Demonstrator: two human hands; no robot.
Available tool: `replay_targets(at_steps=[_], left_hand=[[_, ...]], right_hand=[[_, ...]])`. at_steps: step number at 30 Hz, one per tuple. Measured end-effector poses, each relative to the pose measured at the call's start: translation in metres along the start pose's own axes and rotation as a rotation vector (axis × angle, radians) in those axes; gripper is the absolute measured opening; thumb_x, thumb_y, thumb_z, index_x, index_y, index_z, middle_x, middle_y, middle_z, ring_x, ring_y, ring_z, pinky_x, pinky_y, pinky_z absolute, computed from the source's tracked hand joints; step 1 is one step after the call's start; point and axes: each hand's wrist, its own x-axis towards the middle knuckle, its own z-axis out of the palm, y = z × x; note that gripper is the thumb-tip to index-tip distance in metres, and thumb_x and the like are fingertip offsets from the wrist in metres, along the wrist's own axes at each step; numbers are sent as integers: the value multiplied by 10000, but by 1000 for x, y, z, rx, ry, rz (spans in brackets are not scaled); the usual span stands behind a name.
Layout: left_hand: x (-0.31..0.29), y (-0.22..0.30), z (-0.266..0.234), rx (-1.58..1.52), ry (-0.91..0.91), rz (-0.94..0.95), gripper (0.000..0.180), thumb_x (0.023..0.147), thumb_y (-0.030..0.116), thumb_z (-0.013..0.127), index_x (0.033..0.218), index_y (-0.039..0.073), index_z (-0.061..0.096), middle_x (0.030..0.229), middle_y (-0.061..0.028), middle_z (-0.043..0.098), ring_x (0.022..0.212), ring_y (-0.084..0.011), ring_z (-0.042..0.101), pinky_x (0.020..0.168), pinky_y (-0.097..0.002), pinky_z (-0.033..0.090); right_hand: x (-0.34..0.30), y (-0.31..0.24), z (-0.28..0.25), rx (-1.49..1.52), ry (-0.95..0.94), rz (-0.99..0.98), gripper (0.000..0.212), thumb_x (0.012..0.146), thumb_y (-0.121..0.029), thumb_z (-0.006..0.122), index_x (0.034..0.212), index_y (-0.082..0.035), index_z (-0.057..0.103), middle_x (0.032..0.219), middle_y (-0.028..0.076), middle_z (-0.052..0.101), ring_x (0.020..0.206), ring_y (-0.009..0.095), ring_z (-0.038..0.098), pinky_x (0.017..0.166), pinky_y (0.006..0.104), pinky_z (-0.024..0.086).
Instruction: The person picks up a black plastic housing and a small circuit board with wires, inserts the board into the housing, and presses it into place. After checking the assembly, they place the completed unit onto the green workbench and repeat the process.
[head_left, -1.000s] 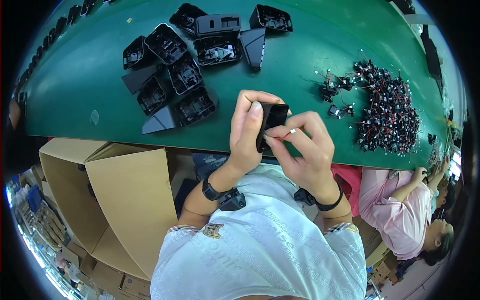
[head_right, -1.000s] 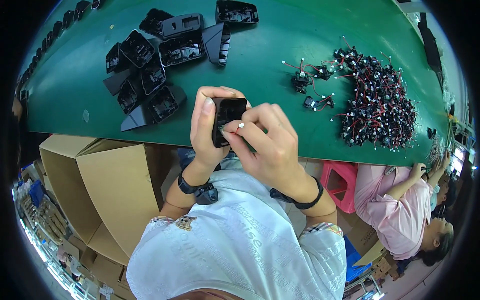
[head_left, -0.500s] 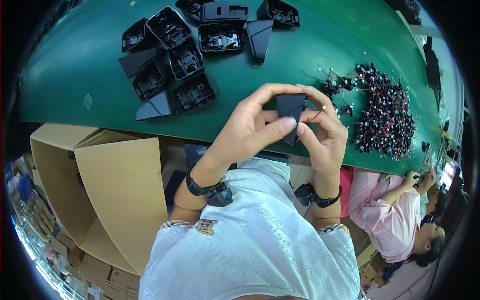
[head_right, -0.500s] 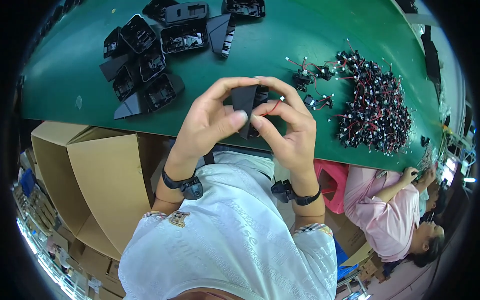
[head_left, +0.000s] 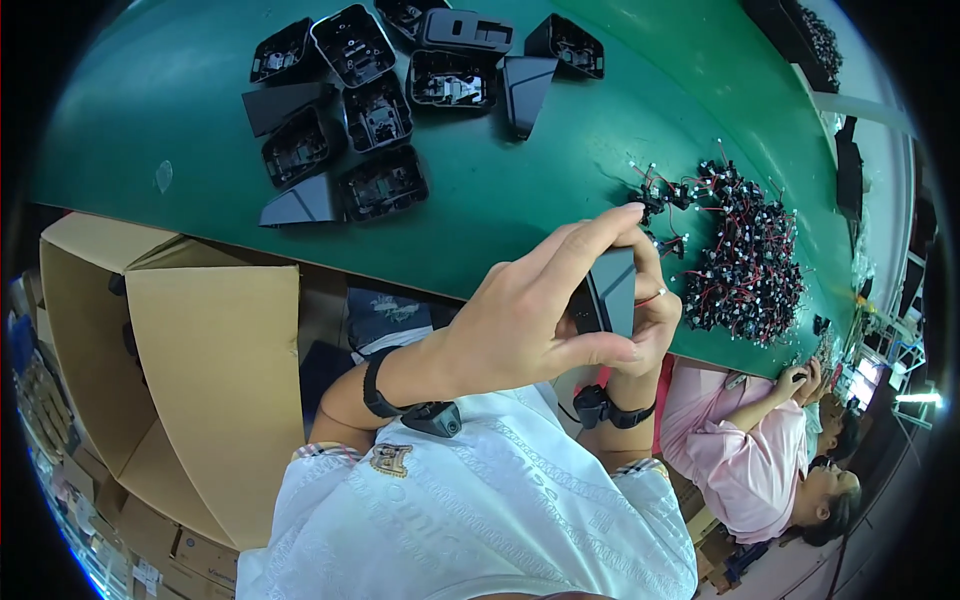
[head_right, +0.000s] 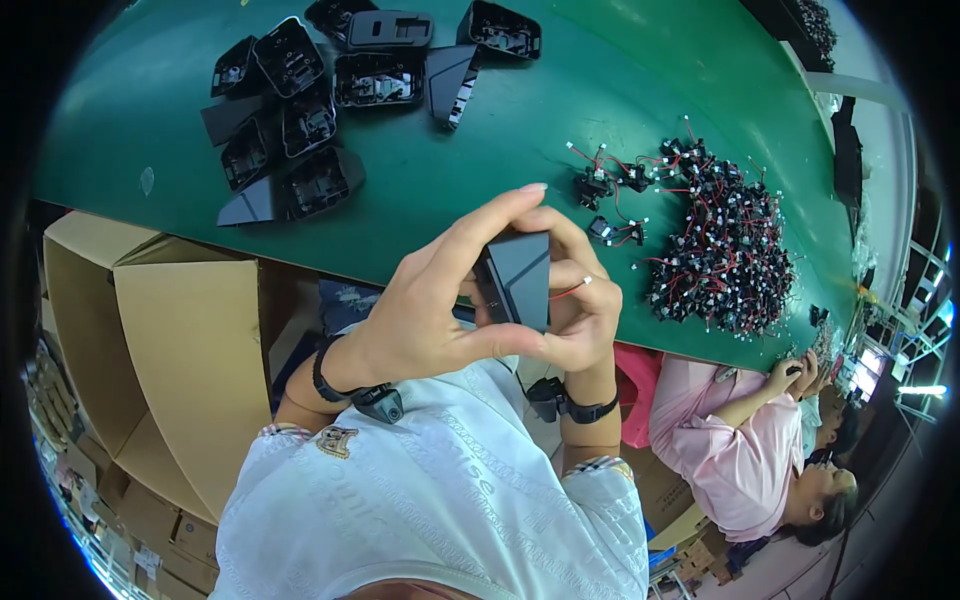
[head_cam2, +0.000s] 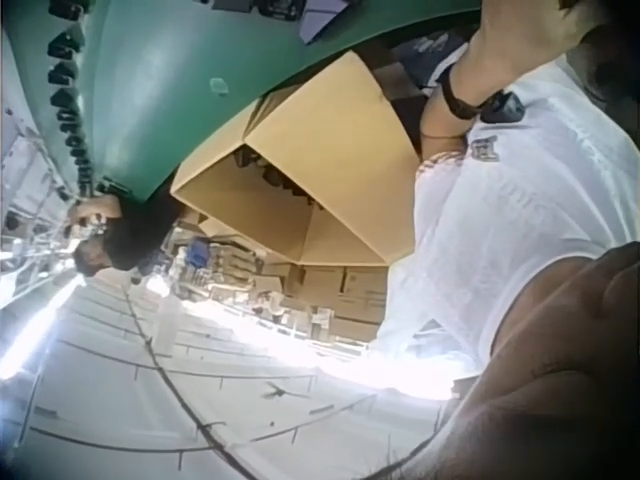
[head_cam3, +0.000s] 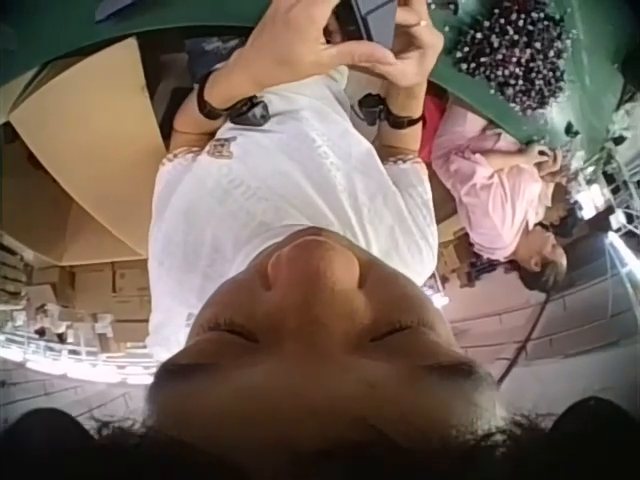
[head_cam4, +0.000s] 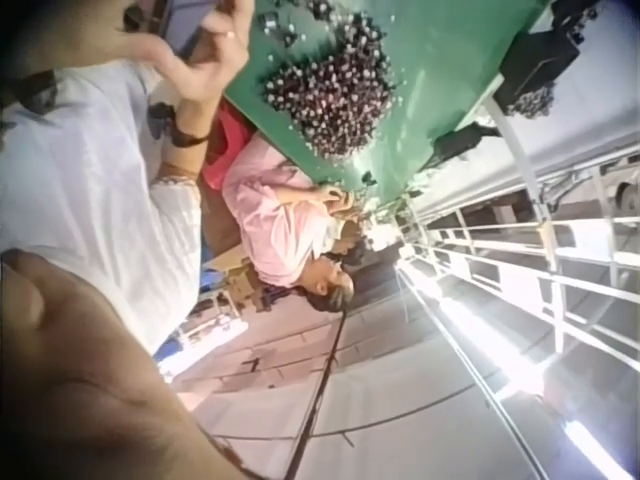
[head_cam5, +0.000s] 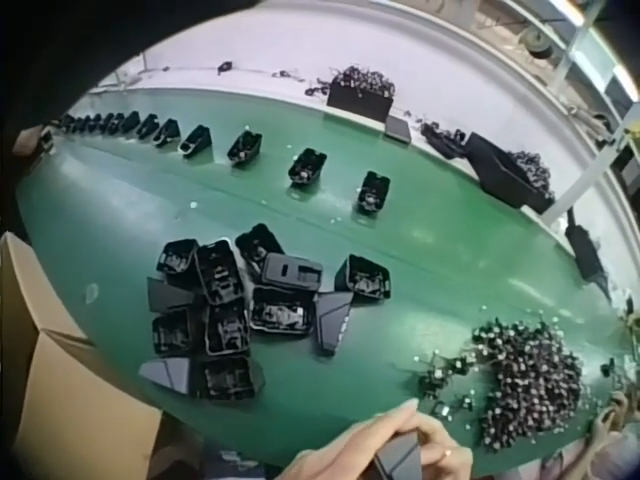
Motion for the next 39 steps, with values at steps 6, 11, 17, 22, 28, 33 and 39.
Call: replay_targets(at_steps=[6,11,17,22,28,33,39], left_hand=[[2,-1,-7,-159,248,-45,618,894,154,767,1422,-15,495,1387,-226,565,875,-253,719,699,-305,581],[15,-21,-21,260,423,223,268,834,-42,664,1101,-16,653,1134,-171,673,799,-245,678,683,-325,539],[36,-26,-26,533,497,408,233,752,-58,685,972,19,677,993,-124,675,928,-347,648,841,-416,535],[42,-28,-17,606,491,419,254,741,-57,689,982,22,678,1107,-139,643,1045,-371,620,896,-441,527],[41,-33,-12,630,433,416,265,747,-72,666,997,14,673,1212,-175,622,1201,-423,580,993,-481,511],[40,-36,-11,676,435,417,253,767,-53,658,1009,19,676,1301,-195,603,1297,-455,527,1056,-505,473],[43,-35,-7,744,410,342,281,784,-3,660,1062,31,677,1397,-207,553,1380,-465,450,1120,-538,400]], right_hand=[[19,-14,-3,319,80,8,461,665,-222,928,985,40,724,1462,312,457,1256,499,570,1062,587,458],[59,-51,-29,-148,-68,43,420,715,-264,932,980,-41,693,1445,306,471,1246,433,598,1049,524,496],[172,-57,-75,-1216,-162,-196,336,734,-195,884,923,-18,670,1467,124,535,1220,333,623,1008,424,514],[244,-10,-111,-1488,-270,-168,298,759,-229,870,900,-45,682,1411,105,554,1139,352,629,937,431,532],[283,14,-134,-1659,-238,-147,301,764,-274,872,898,-71,695,1391,96,563,1118,328,624,932,443,515],[294,20,-135,-1651,-238,-65,311,770,-286,867,924,-76,696,1399,93,560,1158,326,610,967,455,503],[286,20,-159,-1666,-279,-94,340,786,-324,850,1018,-113,719,1419,91,556,1255,341,569,1018,475,486]])
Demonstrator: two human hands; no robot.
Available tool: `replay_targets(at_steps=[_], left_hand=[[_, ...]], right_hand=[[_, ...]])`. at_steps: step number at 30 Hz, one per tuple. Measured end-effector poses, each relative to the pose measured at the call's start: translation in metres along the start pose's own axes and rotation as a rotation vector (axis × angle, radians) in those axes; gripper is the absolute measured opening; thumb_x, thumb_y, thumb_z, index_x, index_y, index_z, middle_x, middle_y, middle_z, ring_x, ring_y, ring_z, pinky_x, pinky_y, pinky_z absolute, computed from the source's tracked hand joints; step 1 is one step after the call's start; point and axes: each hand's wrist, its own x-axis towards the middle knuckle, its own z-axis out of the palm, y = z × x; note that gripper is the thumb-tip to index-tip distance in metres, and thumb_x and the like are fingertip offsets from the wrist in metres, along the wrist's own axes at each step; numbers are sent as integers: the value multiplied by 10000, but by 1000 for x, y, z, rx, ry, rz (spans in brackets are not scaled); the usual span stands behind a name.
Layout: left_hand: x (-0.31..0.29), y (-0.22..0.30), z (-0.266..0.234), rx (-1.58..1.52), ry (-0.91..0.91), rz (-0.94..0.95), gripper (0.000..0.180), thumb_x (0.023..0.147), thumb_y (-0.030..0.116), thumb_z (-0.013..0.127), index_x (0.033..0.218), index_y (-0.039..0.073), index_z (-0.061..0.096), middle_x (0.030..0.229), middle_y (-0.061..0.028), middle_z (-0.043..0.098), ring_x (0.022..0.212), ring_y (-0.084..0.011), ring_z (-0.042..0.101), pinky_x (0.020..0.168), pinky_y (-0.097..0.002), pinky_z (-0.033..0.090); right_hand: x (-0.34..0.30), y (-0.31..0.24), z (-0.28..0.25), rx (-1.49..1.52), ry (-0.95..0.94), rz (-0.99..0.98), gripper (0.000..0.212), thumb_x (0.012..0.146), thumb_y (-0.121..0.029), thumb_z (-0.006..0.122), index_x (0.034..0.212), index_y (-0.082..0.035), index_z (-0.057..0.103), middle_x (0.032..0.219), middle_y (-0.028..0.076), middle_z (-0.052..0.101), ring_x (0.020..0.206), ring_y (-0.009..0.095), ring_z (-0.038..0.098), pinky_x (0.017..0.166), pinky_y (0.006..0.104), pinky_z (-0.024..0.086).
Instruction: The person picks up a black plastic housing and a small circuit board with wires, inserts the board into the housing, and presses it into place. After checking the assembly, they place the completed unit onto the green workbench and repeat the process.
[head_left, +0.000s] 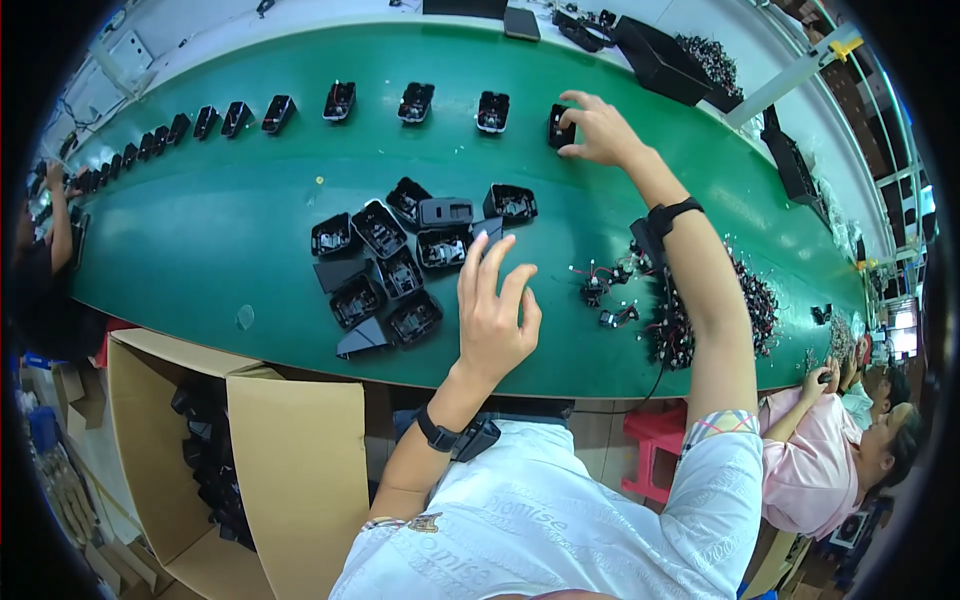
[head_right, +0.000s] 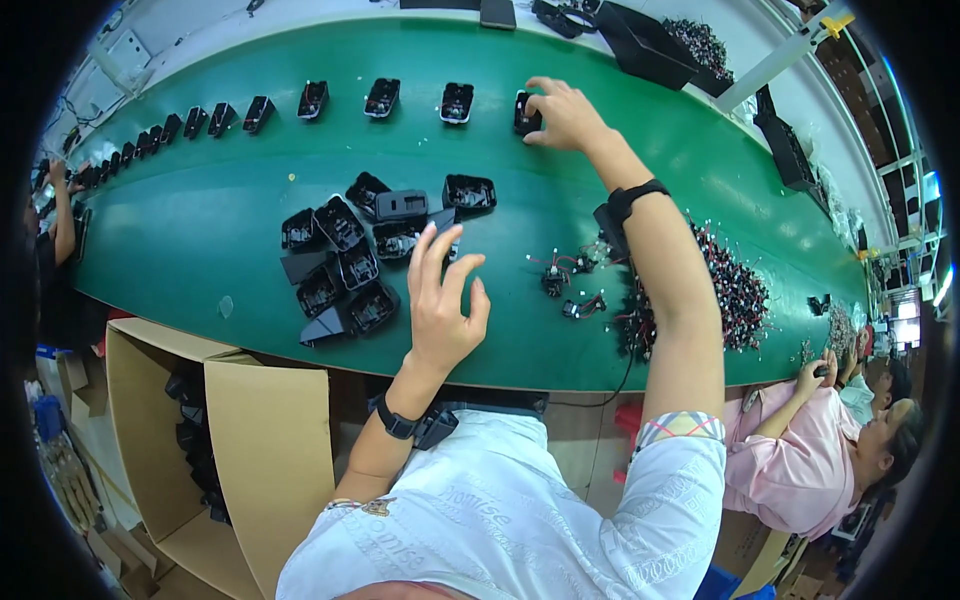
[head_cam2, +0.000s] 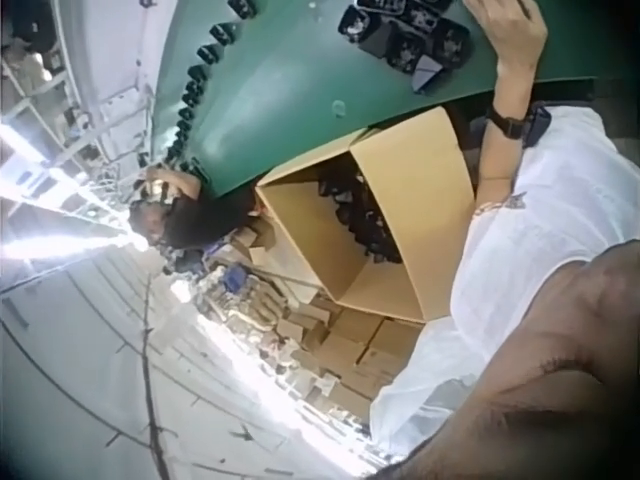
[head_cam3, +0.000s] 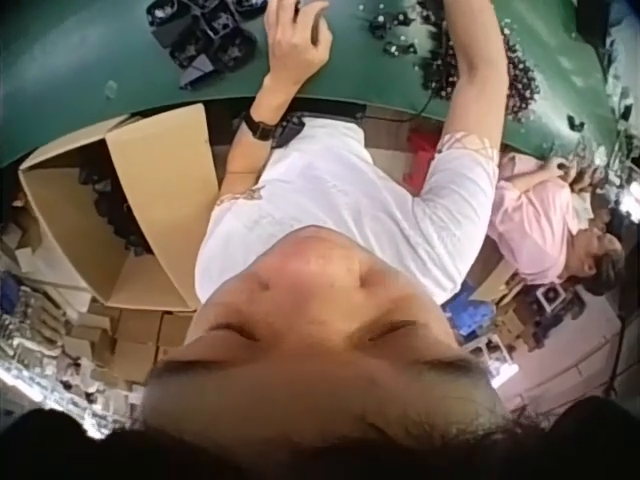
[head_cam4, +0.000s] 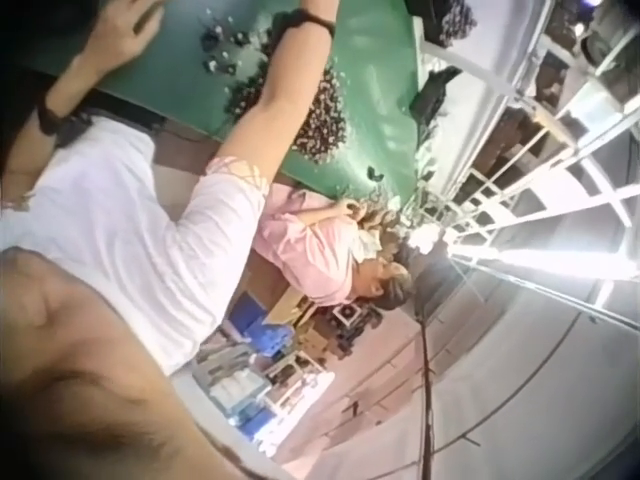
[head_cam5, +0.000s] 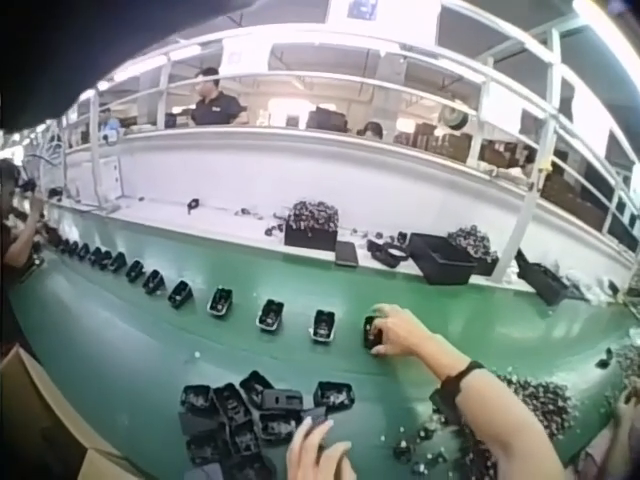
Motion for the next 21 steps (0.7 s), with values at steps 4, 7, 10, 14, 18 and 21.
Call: replay_targets(at_steps=[4,7,10,14,18,21], left_hand=[[-2,-8,-4,91,-88,-79,429,799,53,673,1225,12,640,1505,-240,443,1423,-510,364,1150,-564,355],[-6,-11,-6,170,-190,-128,472,806,90,700,1262,-5,627,1559,-232,389,1422,-522,349,1130,-567,375],[-7,-12,0,119,-202,-132,428,790,75,708,1206,-3,650,1518,-208,436,1368,-484,414,1083,-551,414],[-13,-8,0,2,-174,-66,382,762,37,723,1141,28,675,1370,-172,539,1206,-407,525,995,-497,464],[-16,-5,1,-148,-256,-143,432,752,32,744,1177,57,673,1294,-157,575,1093,-368,576,948,-459,484],[-11,-4,1,-189,-336,-169,529,756,80,778,1264,71,631,1337,-158,547,1126,-367,566,957,-465,476]], right_hand=[[-29,-24,-39,67,202,-83,346,827,-265,819,1088,-81,685,1426,124,555,1255,349,574,1036,457,485],[-78,-75,-98,311,167,-156,287,860,-198,779,1086,-53,677,1209,159,674,1101,336,660,929,428,536],[-159,-119,-124,382,-41,-37,212,843,-165,785,1003,-55,702,934,104,723,844,297,709,741,384,559],[-231,-139,-112,385,-191,281,242,832,-158,799,1028,-49,706,813,70,719,659,186,706,612,332,547],[-250,-166,-80,562,-184,557,425,842,-208,824,1199,-52,657,684,52,700,579,155,691,562,296,530],[-252,-174,-49,566,-140,537,354,844,-136,808,1153,-38,665,814,76,703,639,147,694,580,271,526]])
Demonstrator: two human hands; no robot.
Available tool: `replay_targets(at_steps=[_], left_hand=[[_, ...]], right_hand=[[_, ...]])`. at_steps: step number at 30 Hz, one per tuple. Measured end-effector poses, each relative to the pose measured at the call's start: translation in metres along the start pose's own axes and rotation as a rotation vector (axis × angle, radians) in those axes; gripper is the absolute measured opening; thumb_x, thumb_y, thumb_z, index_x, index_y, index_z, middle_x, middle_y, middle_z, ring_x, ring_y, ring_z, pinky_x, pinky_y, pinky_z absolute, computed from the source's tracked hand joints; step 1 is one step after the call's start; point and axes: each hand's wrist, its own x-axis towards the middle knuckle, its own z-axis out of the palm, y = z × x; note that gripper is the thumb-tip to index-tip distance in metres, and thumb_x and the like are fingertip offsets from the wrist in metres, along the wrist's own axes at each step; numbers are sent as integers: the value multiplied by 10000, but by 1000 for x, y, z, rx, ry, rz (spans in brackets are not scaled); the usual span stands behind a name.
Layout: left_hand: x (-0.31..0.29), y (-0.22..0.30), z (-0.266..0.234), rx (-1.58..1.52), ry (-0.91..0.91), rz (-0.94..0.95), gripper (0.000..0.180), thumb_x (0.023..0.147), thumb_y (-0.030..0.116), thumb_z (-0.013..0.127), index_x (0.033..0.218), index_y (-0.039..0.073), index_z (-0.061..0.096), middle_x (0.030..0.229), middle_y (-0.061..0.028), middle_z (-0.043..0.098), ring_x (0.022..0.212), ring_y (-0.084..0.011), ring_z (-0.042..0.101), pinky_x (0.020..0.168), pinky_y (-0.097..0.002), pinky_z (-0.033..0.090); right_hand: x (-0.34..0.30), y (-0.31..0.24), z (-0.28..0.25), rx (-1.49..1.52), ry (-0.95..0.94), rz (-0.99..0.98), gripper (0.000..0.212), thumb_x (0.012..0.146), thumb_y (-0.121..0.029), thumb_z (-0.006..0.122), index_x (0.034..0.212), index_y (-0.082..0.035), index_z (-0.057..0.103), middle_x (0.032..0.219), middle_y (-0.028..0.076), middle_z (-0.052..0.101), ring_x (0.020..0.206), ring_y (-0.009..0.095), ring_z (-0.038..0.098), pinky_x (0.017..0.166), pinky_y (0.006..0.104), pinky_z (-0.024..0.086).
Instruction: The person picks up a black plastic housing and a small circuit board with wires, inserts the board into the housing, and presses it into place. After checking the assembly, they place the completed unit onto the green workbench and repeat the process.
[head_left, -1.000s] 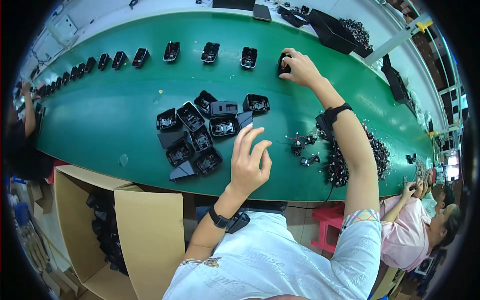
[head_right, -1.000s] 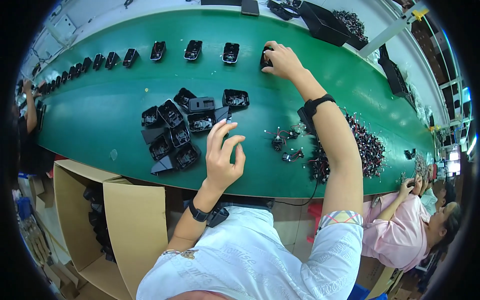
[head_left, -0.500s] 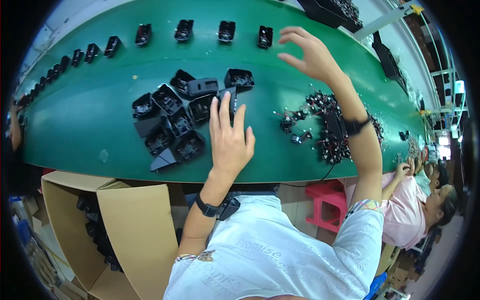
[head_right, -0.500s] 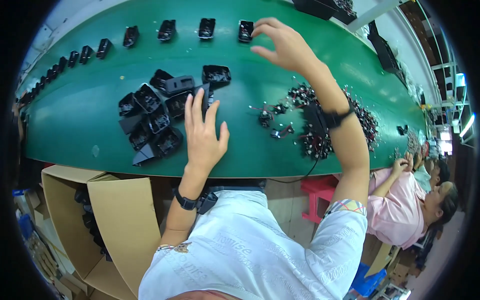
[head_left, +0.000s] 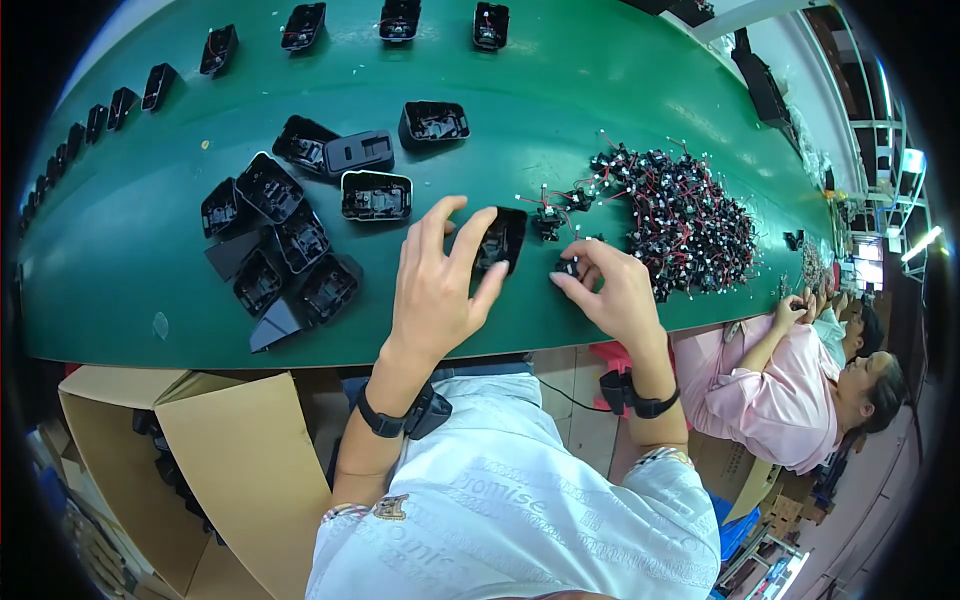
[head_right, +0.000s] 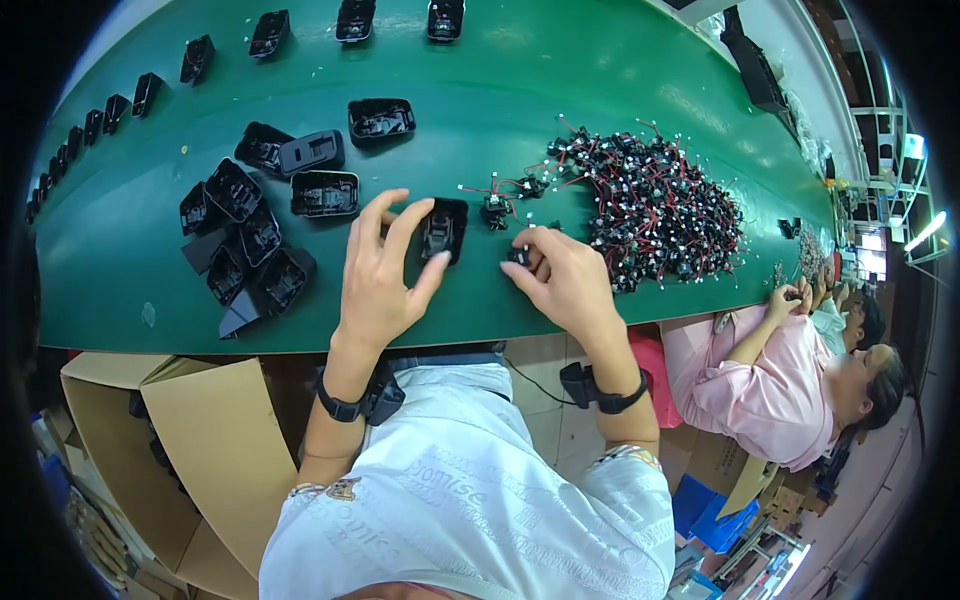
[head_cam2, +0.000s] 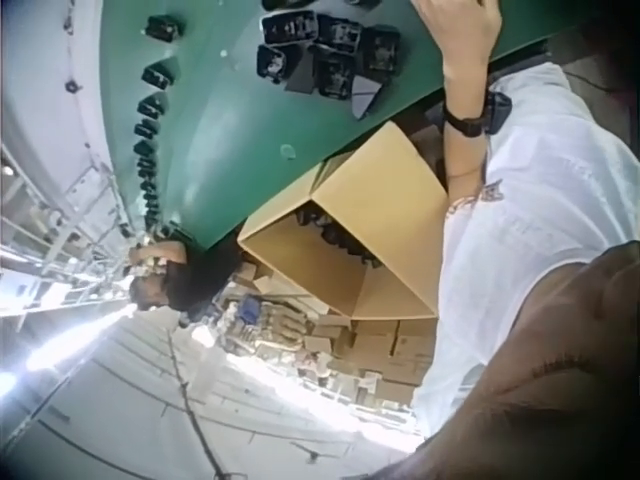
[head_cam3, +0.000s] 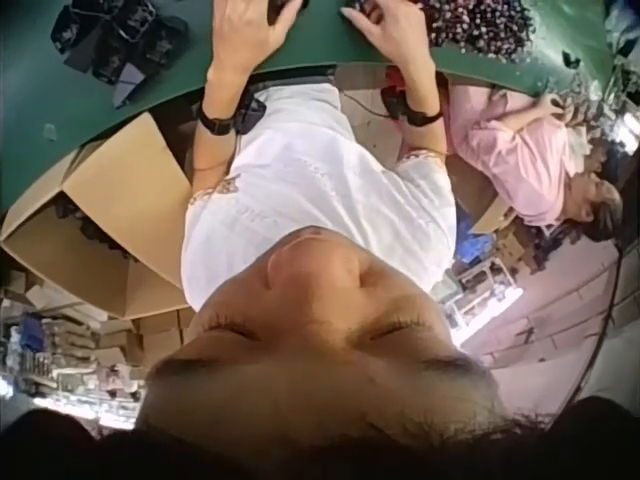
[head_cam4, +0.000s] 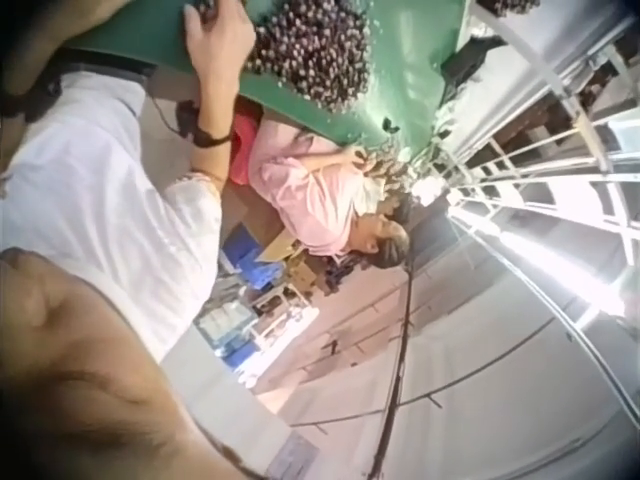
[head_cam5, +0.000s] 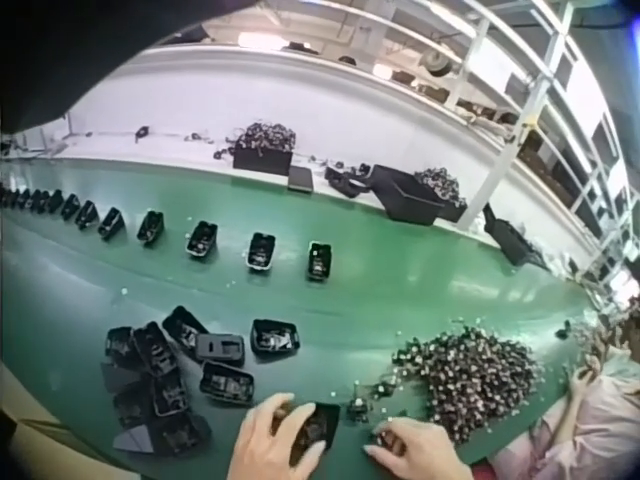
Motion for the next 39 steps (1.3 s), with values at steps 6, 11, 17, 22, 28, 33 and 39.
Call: replay_targets(at_steps=[6,11,17,22,28,33,39], left_hand=[[-2,1,0,165,-109,113,754,747,194,848,1424,89,534,1413,-149,506,1242,-358,522,995,-462,442],[-3,-2,2,174,-95,122,710,735,174,844,1377,67,560,1345,-137,554,1223,-341,539,976,-453,446],[-5,-4,0,126,-79,118,763,710,167,858,1397,69,541,1299,-140,567,1210,-343,548,972,-456,443],[-1,4,-4,114,-98,26,917,681,160,885,1493,82,465,1339,-152,555,1286,-361,508,1033,-478,418],[3,2,-4,144,-204,130,961,654,158,910,1497,78,457,1431,-171,520,1354,-370,474,1126,-502,361],[-4,4,-13,-69,-123,73,909,613,142,929,1422,44,525,1351,-181,555,1200,-353,587,1019,-464,473],[0,5,-14,-233,41,131,940,584,126,940,1429,28,538,1233,-168,617,1091,-320,624,894,-394,537]], right_hand=[[-3,-11,16,487,135,18,227,915,-23,682,1129,34,634,1033,102,707,819,132,699,715,262,563],[-4,-12,29,1113,90,47,231,952,6,613,1180,39,602,1142,161,691,882,167,703,785,269,567],[-5,-26,26,1214,116,109,430,981,2,610,1377,-2,444,1192,230,685,1004,234,725,862,308,589],[-11,-28,24,1174,127,71,382,980,10,610,1335,0,467,1241,265,671,1054,266,718,873,317,588],[-15,-29,21,1195,73,61,297,948,43,645,1221,17,531,1231,247,686,1087,254,707,905,325,580],[-16,-36,27,895,226,-23,247,892,75,707,1127,66,632,1205,216,702,1039,185,695,905,291,562],[-5,-56,32,860,349,-231,186,812,131,744,975,63,686,1101,207,712,1010,224,687,849,314,566]])
